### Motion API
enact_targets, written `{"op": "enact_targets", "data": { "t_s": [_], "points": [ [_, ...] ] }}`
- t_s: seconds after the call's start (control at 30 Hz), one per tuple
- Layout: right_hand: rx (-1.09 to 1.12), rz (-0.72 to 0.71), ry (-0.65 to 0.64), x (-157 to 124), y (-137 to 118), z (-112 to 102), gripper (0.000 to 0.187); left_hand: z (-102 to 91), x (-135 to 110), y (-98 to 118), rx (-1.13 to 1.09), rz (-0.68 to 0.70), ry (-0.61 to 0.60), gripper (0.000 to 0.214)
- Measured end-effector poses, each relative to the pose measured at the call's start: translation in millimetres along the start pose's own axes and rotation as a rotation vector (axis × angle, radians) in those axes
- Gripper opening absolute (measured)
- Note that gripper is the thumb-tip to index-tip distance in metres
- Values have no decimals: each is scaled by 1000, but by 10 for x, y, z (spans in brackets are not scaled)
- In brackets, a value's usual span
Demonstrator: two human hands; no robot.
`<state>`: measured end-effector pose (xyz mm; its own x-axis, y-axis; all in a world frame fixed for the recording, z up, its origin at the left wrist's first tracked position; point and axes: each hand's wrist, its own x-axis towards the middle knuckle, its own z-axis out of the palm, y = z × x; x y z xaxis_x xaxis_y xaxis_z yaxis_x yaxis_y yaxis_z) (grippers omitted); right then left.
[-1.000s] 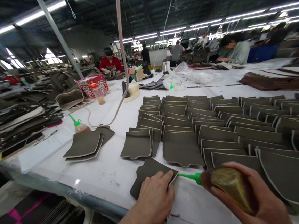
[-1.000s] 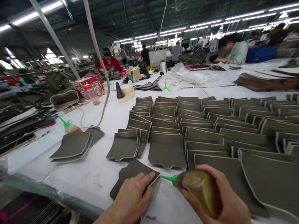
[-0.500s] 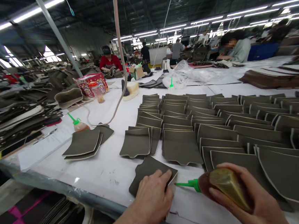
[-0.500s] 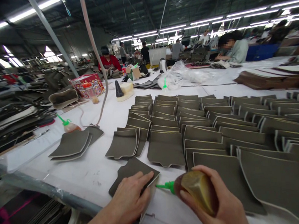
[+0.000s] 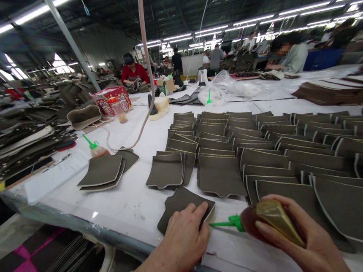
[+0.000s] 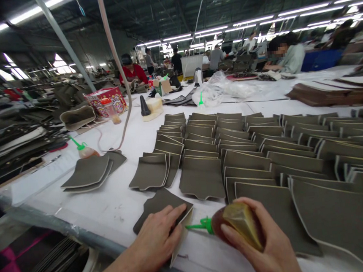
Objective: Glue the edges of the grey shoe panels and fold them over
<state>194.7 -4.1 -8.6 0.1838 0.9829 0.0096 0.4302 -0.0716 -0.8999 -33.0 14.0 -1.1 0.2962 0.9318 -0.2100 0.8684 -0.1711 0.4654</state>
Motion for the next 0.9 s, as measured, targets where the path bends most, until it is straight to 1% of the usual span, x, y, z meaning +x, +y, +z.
{"op": "enact_targets", "data": {
  "t_s": [0.1,0.2,0.3,0.4,0.47,0.6,0.63,0.77,0.9],
  "points": [
    [-11,-8,63,-36,-94,29,51,2,-6,2,4,5,-8,51],
    [-10,-4,13,-71,-82,35,50,0,-10,6,1,6,-2,49],
    [2,-2,-32,-67,3,11,50,-2,-15,2,-4,7,4,48],
    [-18,-28,6,-55,59,-7,54,-3,-24,-10,5,13,4,48],
    [-14,-6,17,-86,51,7,53,1,-30,-18,10,20,7,47],
    [73,56,-49,-207,-10,60,50,11,-31,-27,24,28,17,47],
    [84,62,-47,-227,-20,67,50,13,-30,-28,27,25,17,47],
    [56,74,14,-253,-26,71,50,17,-28,-27,24,19,11,47],
    [96,76,-70,-274,-14,77,51,26,-36,-28,17,28,10,46]
  ]
}}
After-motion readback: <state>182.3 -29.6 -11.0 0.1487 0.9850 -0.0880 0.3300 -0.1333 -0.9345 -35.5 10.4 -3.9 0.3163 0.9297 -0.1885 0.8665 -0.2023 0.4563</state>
